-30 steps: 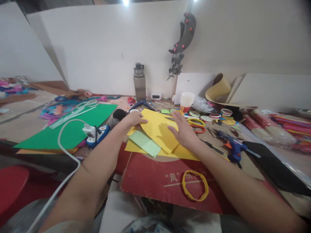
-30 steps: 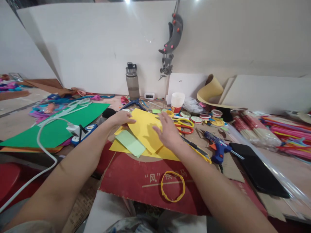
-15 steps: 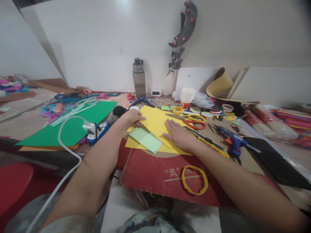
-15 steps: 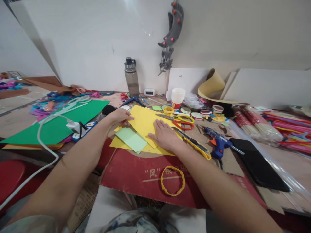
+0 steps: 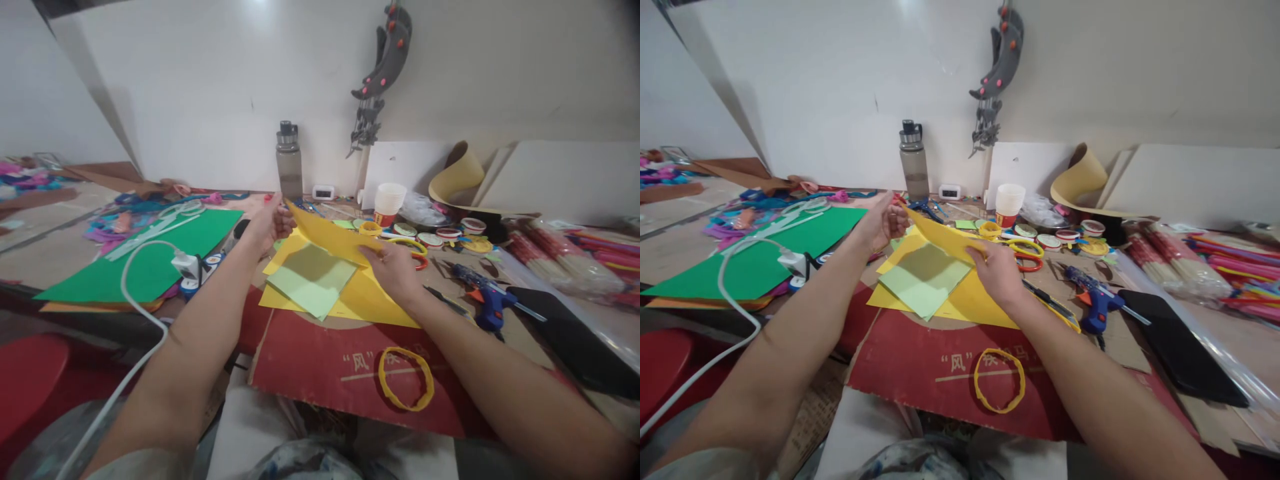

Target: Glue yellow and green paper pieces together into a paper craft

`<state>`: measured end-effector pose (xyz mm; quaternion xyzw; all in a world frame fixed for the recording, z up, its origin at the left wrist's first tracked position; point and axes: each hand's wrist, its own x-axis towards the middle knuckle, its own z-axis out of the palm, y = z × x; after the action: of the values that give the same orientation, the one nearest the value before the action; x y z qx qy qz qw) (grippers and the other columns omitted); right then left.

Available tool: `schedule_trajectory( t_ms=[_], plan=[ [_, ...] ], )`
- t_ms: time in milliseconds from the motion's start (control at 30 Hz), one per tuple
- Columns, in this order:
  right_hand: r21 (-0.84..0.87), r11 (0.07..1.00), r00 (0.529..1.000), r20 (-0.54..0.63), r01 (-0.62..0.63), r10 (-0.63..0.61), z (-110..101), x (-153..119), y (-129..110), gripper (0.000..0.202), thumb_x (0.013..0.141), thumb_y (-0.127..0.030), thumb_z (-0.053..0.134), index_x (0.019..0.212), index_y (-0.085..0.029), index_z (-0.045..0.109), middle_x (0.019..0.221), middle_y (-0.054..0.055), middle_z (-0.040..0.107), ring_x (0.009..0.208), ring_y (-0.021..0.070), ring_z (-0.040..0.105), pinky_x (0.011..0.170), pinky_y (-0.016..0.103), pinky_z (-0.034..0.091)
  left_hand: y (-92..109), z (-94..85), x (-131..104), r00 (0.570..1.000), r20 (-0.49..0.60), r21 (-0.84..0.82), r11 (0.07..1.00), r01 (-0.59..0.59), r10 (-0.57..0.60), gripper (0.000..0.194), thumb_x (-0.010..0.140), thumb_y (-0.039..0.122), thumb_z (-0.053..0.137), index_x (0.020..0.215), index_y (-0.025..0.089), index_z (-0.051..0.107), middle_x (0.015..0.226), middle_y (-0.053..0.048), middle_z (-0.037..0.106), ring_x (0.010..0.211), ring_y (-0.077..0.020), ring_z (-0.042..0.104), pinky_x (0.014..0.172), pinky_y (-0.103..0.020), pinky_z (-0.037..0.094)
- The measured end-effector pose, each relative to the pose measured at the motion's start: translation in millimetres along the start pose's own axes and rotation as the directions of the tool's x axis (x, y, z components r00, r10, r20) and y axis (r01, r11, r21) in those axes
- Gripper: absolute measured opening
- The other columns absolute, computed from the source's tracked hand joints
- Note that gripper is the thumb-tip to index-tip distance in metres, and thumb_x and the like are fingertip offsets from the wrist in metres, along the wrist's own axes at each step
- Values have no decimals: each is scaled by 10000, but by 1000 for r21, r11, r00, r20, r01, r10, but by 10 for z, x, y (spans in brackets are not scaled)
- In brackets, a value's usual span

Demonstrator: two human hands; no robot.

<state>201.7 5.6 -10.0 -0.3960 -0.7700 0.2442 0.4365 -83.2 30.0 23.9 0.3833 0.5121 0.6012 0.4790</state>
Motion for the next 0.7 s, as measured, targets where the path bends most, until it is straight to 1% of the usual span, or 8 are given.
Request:
schedule_trajectory(
  t_ms=[67, 133, 167, 233, 300, 367, 467, 700],
  plan=[
    [186, 978, 990, -85, -96, 114, -46, 39, -11, 300, 856, -423, 580, 941, -193, 754, 956, 68, 768, 902, 270, 703, 863, 444, 535, -13, 51, -43, 988, 1, 5, 988, -153, 153, 459, 780, 626, 665, 762, 168, 640, 722, -62, 692, 601, -133, 613, 551, -227, 464],
    [368, 918, 979, -79, -147, 189, -83, 69, -48, 303, 810, -443, 629, 925, -185, 740, 909, 53, 763, 846, 246, 703, 811, 413, 549, -26, 90, -88, 959, 49, 52, 958, -283, 281, 450, 774, 617, 687, 875, 179, 671, 847, -55, 716, 743, -147, 649, 660, -231, 493],
    [433, 886, 975, -64, -164, 212, -95, 81, -68, 308, 784, -452, 652, 915, -186, 734, 886, 47, 758, 825, 238, 702, 783, 399, 555, -31, 103, -109, 946, 99, 81, 945, -316, 308, 440, 757, 593, 719, 905, 180, 677, 881, -51, 718, 792, -154, 655, 702, -236, 498],
    [510, 839, 967, -50, -190, 249, -110, 99, -94, 331, 731, -485, 694, 880, -191, 723, 838, 41, 749, 791, 237, 699, 720, 381, 562, -35, 116, -144, 937, 173, 117, 938, -325, 303, 415, 695, 528, 797, 870, 174, 671, 851, -34, 709, 783, -151, 649, 706, -235, 496],
    [549, 811, 956, -68, -203, 286, -121, 115, -96, 359, 687, -511, 722, 854, -194, 715, 812, 39, 745, 768, 243, 696, 681, 380, 563, -36, 122, -167, 944, 171, 108, 947, -304, 283, 392, 632, 466, 850, 775, 171, 636, 760, -6, 680, 692, -129, 622, 634, -216, 476],
    [578, 787, 941, -95, -214, 325, -135, 127, -80, 371, 654, -510, 748, 841, -192, 713, 797, 39, 742, 747, 245, 693, 673, 386, 565, -39, 133, -182, 951, 124, 71, 953, -295, 285, 384, 618, 436, 860, 716, 175, 597, 706, 11, 658, 624, -110, 592, 570, -202, 450],
    [582, 778, 922, -119, -236, 369, -156, 136, -49, 355, 651, -503, 757, 810, -190, 709, 768, 39, 733, 722, 239, 684, 652, 374, 562, -61, 164, -189, 949, 67, 47, 949, -313, 309, 358, 622, 399, 855, 694, 178, 583, 703, 5, 668, 619, -115, 598, 558, -208, 456],
    [361, 908, 946, -155, -214, 285, -131, 110, 47, 450, 802, -638, 566, 800, -197, 658, 741, 43, 702, 694, 204, 642, 561, 301, 508, -146, 198, -148, 945, -16, 113, 940, -323, 326, 340, 633, 385, 840, 686, 188, 568, 690, 8, 677, 613, -133, 620, 573, -232, 482]
  ],
)
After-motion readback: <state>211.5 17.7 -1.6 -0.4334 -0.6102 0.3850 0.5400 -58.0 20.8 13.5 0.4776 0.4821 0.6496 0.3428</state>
